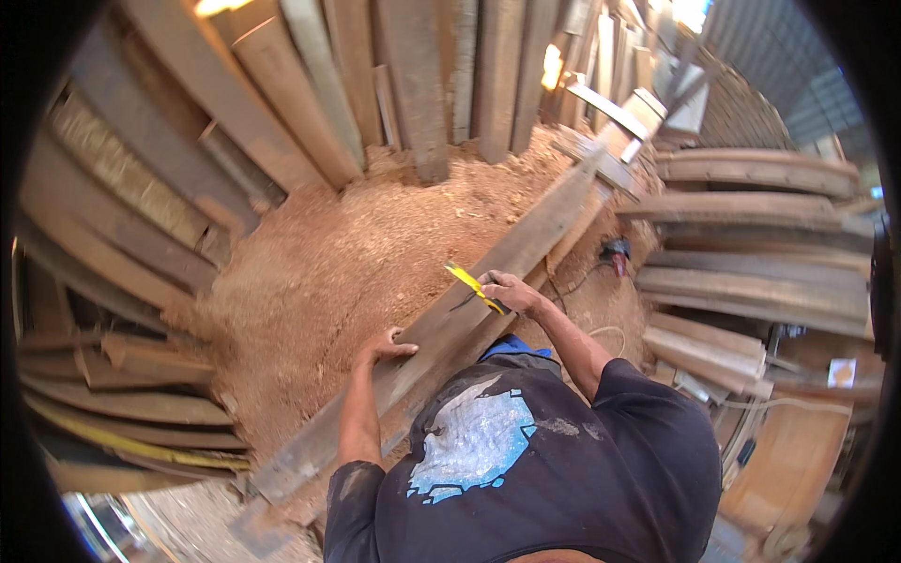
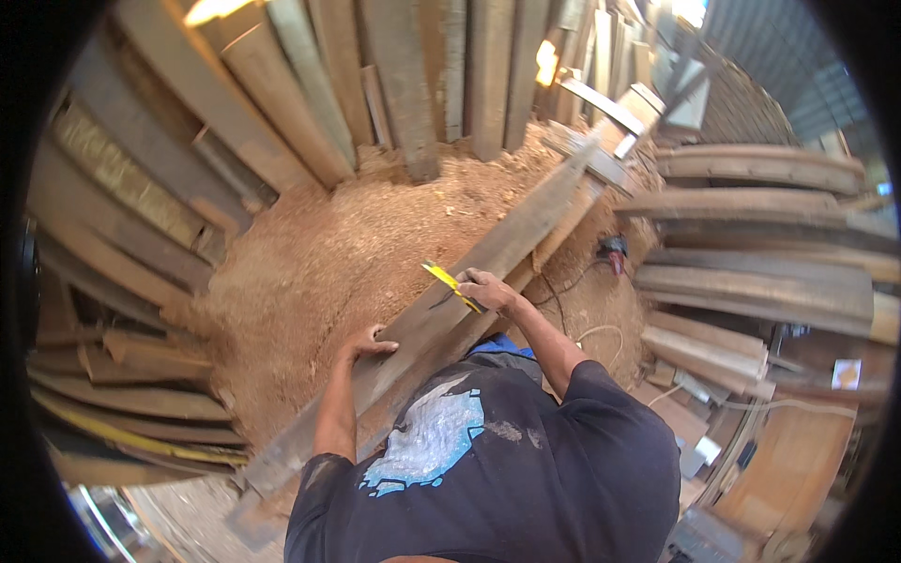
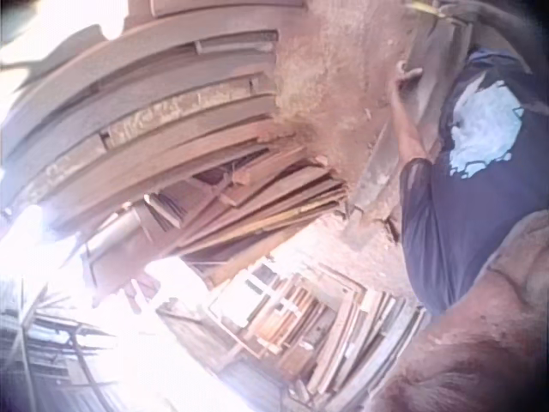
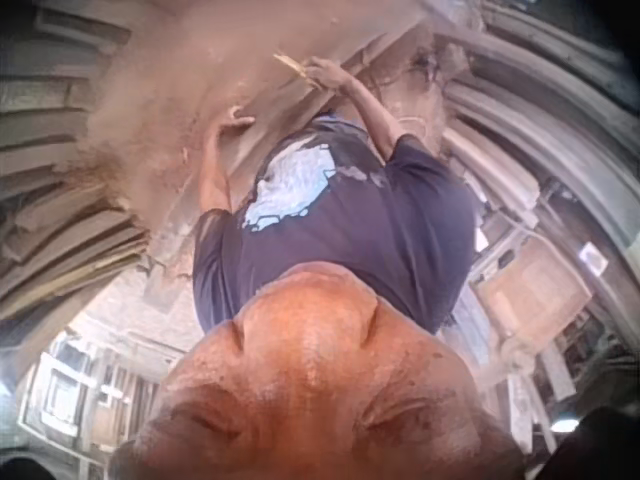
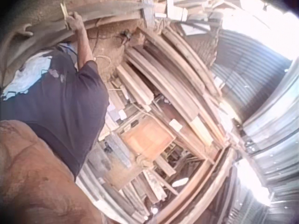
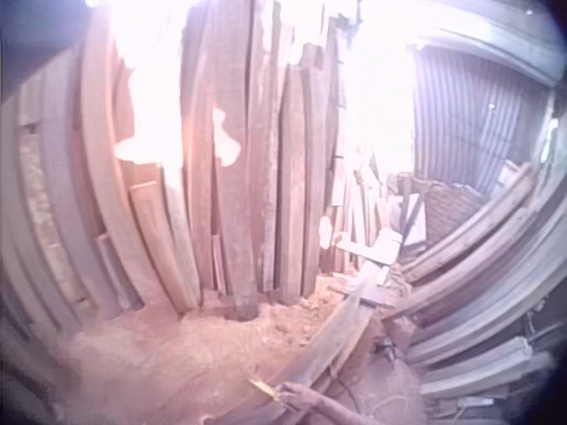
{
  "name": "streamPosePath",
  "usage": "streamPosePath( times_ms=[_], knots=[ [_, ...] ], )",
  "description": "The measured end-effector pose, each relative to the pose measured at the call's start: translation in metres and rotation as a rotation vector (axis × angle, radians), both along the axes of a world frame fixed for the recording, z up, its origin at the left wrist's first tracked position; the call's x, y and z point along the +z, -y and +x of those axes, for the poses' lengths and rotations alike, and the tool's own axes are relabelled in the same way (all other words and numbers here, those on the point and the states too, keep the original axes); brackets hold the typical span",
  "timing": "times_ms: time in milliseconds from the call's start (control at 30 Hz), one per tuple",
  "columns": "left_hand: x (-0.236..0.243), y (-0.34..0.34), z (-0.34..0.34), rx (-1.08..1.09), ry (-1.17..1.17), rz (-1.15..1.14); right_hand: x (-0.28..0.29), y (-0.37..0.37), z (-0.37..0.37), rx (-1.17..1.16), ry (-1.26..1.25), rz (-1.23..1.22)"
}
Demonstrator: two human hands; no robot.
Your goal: The person measures a wooden beam with a tape measure, marks it using a pencil, and cuts the end off using a circular saw.
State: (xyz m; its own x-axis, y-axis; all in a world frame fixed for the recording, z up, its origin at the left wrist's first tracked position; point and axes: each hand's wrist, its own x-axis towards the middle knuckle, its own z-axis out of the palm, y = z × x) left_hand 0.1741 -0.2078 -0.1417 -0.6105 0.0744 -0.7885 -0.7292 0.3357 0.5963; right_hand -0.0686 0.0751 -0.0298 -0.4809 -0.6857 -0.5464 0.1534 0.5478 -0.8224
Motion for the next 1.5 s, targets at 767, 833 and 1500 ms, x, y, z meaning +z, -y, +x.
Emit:
streamPosePath(
  times_ms=[767, 833, 1500],
  knots=[
    [0.065, -0.043, 0.002, 0.094, 0.037, -0.376, -0.122, -0.108, -0.059, -0.726, 0.454, -0.039],
    [0.067, -0.041, -0.003, 0.104, 0.055, -0.332, -0.124, -0.110, -0.063, -0.674, 0.423, -0.029],
    [0.078, -0.083, 0.012, -0.060, -0.023, -0.671, -0.122, -0.125, -0.083, -0.571, 0.534, 0.145]
  ],
)
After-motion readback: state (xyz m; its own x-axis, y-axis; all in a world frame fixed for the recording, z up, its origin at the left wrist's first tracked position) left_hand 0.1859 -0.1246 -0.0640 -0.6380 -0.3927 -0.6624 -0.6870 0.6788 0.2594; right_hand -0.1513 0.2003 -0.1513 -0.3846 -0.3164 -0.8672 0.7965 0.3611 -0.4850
